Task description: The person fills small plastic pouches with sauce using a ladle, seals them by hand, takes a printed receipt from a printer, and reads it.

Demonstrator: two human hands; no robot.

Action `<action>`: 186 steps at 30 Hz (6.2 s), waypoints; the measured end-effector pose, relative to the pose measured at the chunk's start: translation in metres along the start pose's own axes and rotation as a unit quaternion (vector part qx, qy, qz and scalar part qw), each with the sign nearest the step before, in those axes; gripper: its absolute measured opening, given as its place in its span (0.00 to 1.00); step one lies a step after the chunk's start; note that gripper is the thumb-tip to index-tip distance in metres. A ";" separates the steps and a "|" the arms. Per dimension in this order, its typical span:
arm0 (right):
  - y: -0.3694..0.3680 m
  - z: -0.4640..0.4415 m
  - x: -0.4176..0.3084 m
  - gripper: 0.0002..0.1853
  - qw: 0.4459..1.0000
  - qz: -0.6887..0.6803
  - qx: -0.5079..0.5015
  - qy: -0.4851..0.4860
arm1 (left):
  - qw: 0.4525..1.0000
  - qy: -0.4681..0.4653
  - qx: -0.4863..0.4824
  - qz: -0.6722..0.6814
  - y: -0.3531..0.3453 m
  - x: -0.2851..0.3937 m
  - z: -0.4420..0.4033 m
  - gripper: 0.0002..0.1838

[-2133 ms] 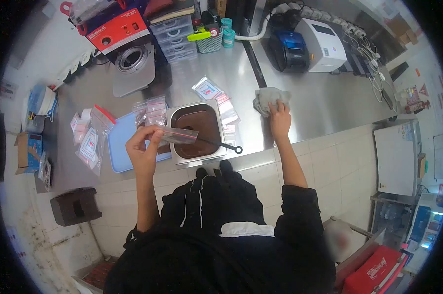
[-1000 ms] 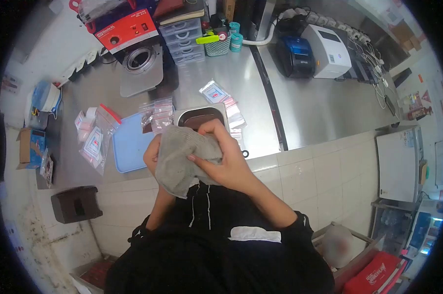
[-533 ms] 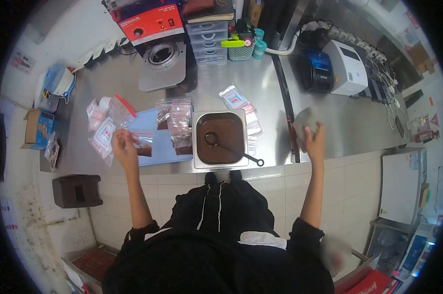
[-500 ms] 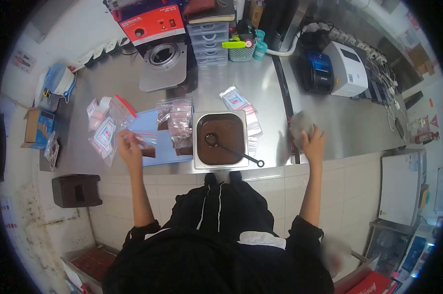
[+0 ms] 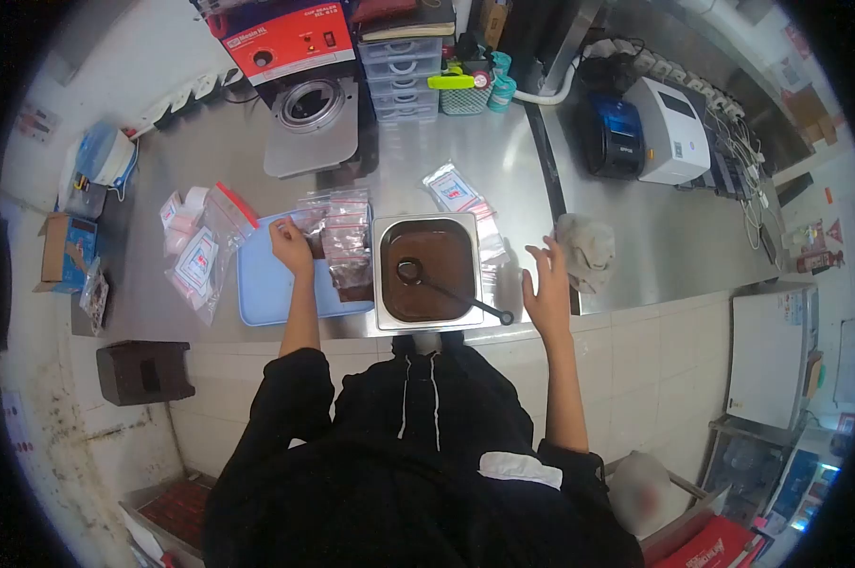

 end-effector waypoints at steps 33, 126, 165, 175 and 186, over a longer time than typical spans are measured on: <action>0.025 0.013 -0.111 0.09 0.833 -0.536 -0.093 -0.102 | 0.711 0.039 -0.639 0.292 0.003 0.264 0.206 0.18; -0.015 0.041 -0.154 0.13 0.885 -0.389 -0.237 -0.095 | 0.786 0.005 -0.574 0.229 0.066 0.244 0.202 0.10; -0.014 0.029 -0.155 0.17 0.749 -0.582 -0.240 -0.208 | 0.808 -0.337 -0.460 0.148 0.089 0.297 0.175 0.27; -0.014 0.022 -0.142 0.16 0.814 -0.501 -0.231 -0.182 | 0.829 -0.264 -0.483 0.098 0.086 0.251 0.174 0.28; -0.045 0.010 -0.092 0.09 0.976 0.132 -0.171 0.028 | 0.861 -0.056 -0.473 0.178 0.108 0.202 0.167 0.39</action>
Point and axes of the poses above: each hand's wrist, its own z-axis away from the middle knuckle, its own y-axis out of the back of the hand, x = y × z, the point moved 9 cm from there along -z, towards the middle knuckle, and after that the axes turned 3 degrees about -z, right-handed, at the moved point
